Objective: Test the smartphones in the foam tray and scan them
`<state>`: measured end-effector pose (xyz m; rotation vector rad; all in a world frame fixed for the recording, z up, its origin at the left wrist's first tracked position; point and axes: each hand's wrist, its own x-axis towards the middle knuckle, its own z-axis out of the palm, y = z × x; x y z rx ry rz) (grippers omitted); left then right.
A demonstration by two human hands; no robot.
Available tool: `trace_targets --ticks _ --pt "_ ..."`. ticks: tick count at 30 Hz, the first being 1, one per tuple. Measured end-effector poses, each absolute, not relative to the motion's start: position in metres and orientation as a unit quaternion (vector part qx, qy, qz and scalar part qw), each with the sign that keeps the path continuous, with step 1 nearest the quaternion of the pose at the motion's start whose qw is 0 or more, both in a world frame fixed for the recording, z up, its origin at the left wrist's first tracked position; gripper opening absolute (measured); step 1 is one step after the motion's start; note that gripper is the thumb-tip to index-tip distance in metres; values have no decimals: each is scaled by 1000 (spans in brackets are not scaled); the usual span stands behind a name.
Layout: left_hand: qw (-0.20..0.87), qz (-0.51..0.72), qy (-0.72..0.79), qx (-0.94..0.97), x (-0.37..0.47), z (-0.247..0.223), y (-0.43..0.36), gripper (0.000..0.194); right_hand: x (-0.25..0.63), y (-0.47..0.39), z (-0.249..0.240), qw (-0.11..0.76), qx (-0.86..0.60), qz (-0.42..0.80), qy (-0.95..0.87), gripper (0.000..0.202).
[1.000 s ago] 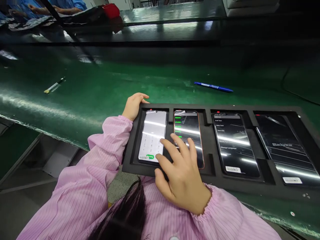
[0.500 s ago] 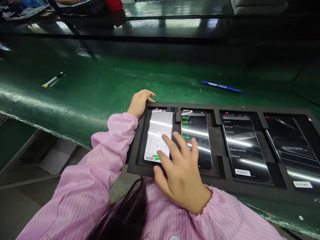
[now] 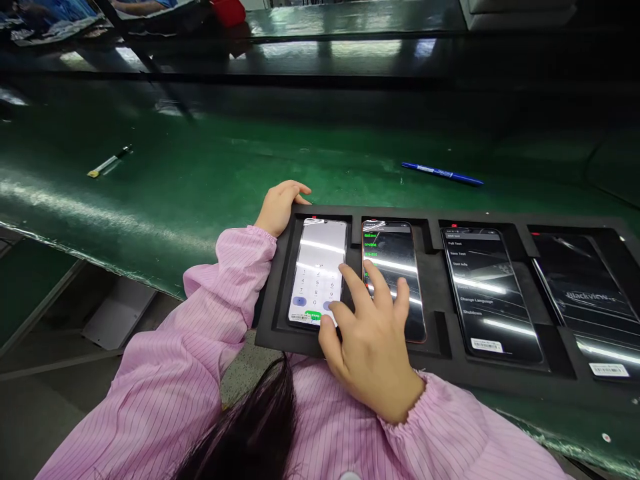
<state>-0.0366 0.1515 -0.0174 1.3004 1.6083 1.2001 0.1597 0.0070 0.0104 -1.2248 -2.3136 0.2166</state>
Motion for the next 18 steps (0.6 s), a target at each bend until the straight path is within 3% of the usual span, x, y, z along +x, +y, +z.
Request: trace_targets --ticks 11,18 --pt "367 467 625 507 -36 -17 151 23 146 8 10 159 -406 85 -896 33" --pt "371 470 624 502 -38 -18 152 22 155 3 7 273 -468 67 -838 25"
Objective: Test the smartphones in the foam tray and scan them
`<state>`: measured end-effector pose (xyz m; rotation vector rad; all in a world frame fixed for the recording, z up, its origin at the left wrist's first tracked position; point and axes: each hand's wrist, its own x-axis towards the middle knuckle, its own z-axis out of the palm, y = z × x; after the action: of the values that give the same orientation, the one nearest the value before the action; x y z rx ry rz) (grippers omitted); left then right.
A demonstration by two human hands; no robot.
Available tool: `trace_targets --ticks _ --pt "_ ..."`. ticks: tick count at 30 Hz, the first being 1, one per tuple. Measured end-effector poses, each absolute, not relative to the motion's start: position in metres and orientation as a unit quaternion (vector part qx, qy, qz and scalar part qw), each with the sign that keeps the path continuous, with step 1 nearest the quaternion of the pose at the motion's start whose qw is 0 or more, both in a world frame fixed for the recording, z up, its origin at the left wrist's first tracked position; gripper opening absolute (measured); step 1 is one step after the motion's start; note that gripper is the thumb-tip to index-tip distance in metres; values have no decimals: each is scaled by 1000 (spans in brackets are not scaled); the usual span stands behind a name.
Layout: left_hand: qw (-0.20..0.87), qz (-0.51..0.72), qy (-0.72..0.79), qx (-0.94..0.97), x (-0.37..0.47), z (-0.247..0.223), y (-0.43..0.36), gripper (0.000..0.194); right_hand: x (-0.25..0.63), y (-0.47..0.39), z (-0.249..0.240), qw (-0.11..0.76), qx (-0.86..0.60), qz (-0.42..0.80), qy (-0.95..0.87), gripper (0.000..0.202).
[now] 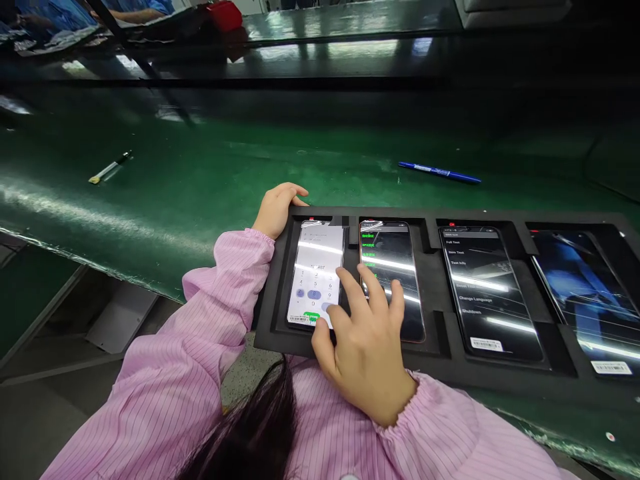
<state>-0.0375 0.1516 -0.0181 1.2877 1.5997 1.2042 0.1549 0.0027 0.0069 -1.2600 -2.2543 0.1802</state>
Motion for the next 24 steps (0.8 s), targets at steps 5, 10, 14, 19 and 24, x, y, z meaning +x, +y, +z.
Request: trace_targets --ticks 5,10,14,19,24 --pt "371 467 625 504 -38 -17 151 23 148 3 8 228 -398 79 -885 26" --pt "359 463 628 511 -39 -19 151 24 148 2 7 208 -393 79 -892 27" --pt "365 465 625 509 -39 -19 152 23 151 1 5 265 -463 70 -843 25" --pt "362 462 625 514 -39 -20 153 23 147 3 8 198 -377 94 -900 31" --pt "354 462 625 521 -40 -20 153 24 154 1 8 251 -326 119 -903 30"
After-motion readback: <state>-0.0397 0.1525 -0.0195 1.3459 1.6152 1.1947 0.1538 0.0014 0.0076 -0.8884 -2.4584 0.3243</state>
